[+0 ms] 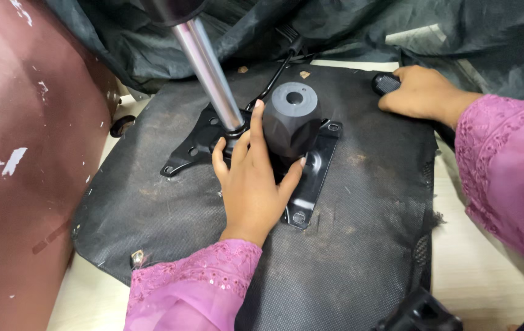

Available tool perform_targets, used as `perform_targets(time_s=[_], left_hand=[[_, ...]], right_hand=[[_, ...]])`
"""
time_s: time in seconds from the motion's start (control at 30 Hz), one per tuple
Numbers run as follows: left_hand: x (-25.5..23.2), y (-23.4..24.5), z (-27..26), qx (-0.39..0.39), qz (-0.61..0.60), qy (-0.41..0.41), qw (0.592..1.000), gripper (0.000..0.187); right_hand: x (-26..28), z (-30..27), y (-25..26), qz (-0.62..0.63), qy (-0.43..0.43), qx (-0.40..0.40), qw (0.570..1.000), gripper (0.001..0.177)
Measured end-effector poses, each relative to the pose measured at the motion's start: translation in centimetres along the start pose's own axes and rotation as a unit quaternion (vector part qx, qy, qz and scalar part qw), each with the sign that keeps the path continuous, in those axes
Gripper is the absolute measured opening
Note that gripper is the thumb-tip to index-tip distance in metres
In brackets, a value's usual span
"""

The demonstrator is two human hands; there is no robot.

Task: The person uses a screwdriver to tighten screws into a black metal bracket attached to a chair base. They then insert and tighten additional screws to secure the bracket to the chair seat.

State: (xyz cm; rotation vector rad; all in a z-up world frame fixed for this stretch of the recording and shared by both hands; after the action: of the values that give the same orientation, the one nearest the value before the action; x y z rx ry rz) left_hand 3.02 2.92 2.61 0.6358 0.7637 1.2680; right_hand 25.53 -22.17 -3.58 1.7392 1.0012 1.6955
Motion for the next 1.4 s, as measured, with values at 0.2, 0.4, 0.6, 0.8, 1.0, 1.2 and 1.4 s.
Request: perform_targets(time_s=[0.2, 0.4, 0.6, 0.8, 1.0, 1.2, 1.4], left_hand=[[-0.3, -0.4, 0.5, 0.008, 0.015, 0.013, 1.000, 0.102], [-0.8, -0.9, 1.1, 0.004, 0.020, 0.028, 0.999, 0.100], [-1.1, -1.3, 1.5, -0.015, 0.028, 0.021, 0.999, 0.099], [-0.8, -1.5, 1.5, 0.003, 0.025, 0.025, 0.999, 0.099], [-0.7, -1.5, 1.4, 0.001, 0.027, 0.018, 0.999, 0.100], [-0.9, -1.4, 1.3, 0.007, 0.021, 0.020, 1.000, 0.100], [-0.8, -1.0, 0.9, 0.024, 0.001, 0.042, 0.999, 0.098]], right_hand=[[0.3, -1.3, 0.4, -0.010, 0.029, -0.020, 0.999, 0.062], [1.5, -2.8, 0.8, -0.120, 0.124, -0.036, 0.984, 0.056], [2.9, -6.1, 1.4, -0.200, 0.023, 0.022, 0.979, 0.052], [6.1, -10.3, -0.8, -0.101, 0.087, 0.125, 0.983, 0.057], [6.2, -13.2, -1.1, -0.025, 0.098, 0.037, 0.994, 0.056], [3.2, -13.2, 0.6, -0.031, 0.022, -0.055, 0.998, 0.090], [0.5, -12.5, 0.1, 0.018, -0.046, -0.102, 0.994, 0.114]])
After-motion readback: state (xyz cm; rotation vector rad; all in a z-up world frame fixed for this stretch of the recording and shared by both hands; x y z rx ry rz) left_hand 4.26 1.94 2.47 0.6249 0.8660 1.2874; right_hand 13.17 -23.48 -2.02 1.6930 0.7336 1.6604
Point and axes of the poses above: each hand's wrist, its own z-axis towards the middle knuckle, its own y-axis out of the back of the hand, x = y × z, the point moved 5 cm from there along z, towards the middle knuckle, and after that the axes turned 8 degrees about z, right-handed, at the moved point
